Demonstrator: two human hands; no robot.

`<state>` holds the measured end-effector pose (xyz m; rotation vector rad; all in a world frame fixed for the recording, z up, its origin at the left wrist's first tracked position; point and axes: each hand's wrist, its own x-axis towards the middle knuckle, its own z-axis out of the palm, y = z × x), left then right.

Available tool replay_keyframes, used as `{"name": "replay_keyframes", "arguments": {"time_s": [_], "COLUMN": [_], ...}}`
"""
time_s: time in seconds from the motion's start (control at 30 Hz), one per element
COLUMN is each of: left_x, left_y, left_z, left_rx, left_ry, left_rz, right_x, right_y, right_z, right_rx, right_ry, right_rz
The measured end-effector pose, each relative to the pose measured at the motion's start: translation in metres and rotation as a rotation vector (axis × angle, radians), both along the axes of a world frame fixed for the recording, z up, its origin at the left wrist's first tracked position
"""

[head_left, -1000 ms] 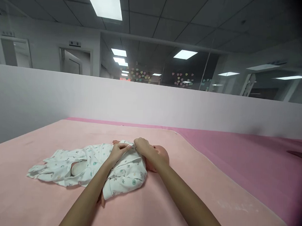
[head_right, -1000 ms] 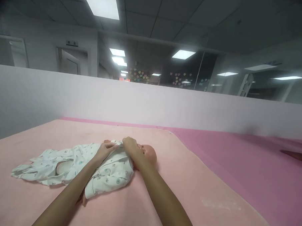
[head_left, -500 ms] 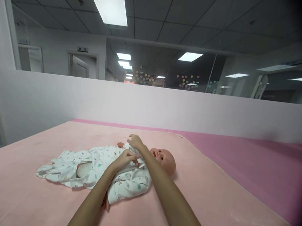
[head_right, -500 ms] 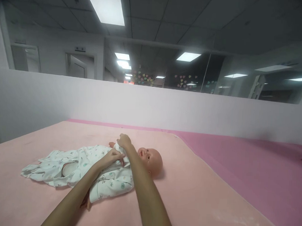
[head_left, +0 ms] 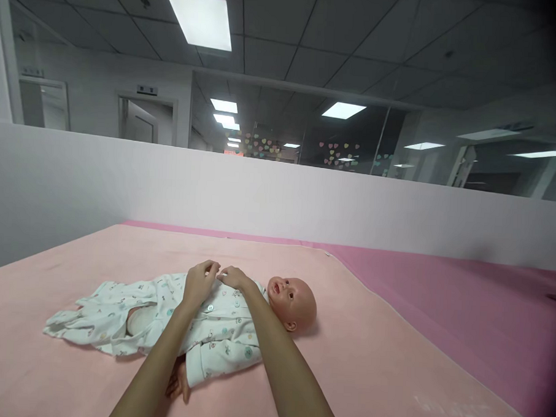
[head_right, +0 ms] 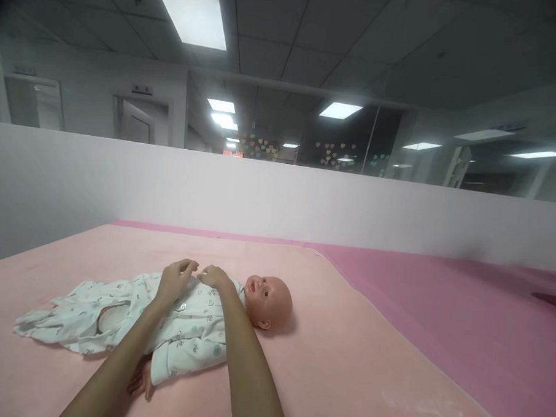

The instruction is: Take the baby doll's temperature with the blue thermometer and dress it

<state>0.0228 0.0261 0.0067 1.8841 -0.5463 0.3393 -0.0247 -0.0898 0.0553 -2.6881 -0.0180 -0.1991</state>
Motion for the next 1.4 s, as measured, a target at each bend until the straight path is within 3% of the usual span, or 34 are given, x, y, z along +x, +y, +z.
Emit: {"name": "replay_keyframes", "arguments": {"time_s": [0.1, 0.23, 0.57, 0.67, 0.73, 0.8, 0.87, 0.93, 1.1, 1.23, 1.4], "left_x": [0.009, 0.019, 0.018, 0.017, 0.018, 0.018, 0.018, 0.017, 0.013, 0.014, 0.015], "left_y": [0.001, -0.005, -0.006, -0.006, -0.007, -0.007, -0.007, -0.007, -0.007, -0.005, -0.003], "left_z": [-0.007, -0.017, -0.016, -0.018, -0.019, -0.020, -0.020, -0.020, -0.019, -0.020, -0.019], "left_rx": [0.410, 0.748, 0.831, 0.817, 0.808, 0.805, 0.808, 0.814, 0.823, 0.803, 0.839], "left_ry": [-0.156, -0.068, -0.031, -0.042, -0.043, -0.037, -0.033, -0.036, -0.061, -0.057, -0.050], "left_rz": [0.081, 0.030, 0.028, 0.033, 0.032, 0.032, 0.038, 0.049, 0.060, 0.046, 0.017], "right_x": [-0.009, -0.019, -0.020, -0.029, -0.040, -0.050, -0.057, -0.061, -0.068, -0.074, -0.076], "right_y": [0.004, 0.007, 0.011, -0.011, -0.045, -0.090, -0.132, -0.160, -0.162, -0.157, -0.165], "right_z": [0.003, 0.007, 0.000, 0.007, 0.014, 0.019, 0.016, 0.005, -0.030, -0.039, -0.044], "right_rx": [-0.025, -0.055, -0.114, -0.092, 0.044, 0.299, 0.596, 0.701, 0.933, 1.207, 1.130], "right_ry": [0.050, 0.058, -0.188, -0.387, -0.652, -0.767, -0.667, -0.549, -0.201, 0.072, 0.144], "right_rz": [-0.017, -0.061, -0.128, -0.143, -0.214, -0.399, -0.529, -0.533, -0.302, -0.095, -0.126]}}
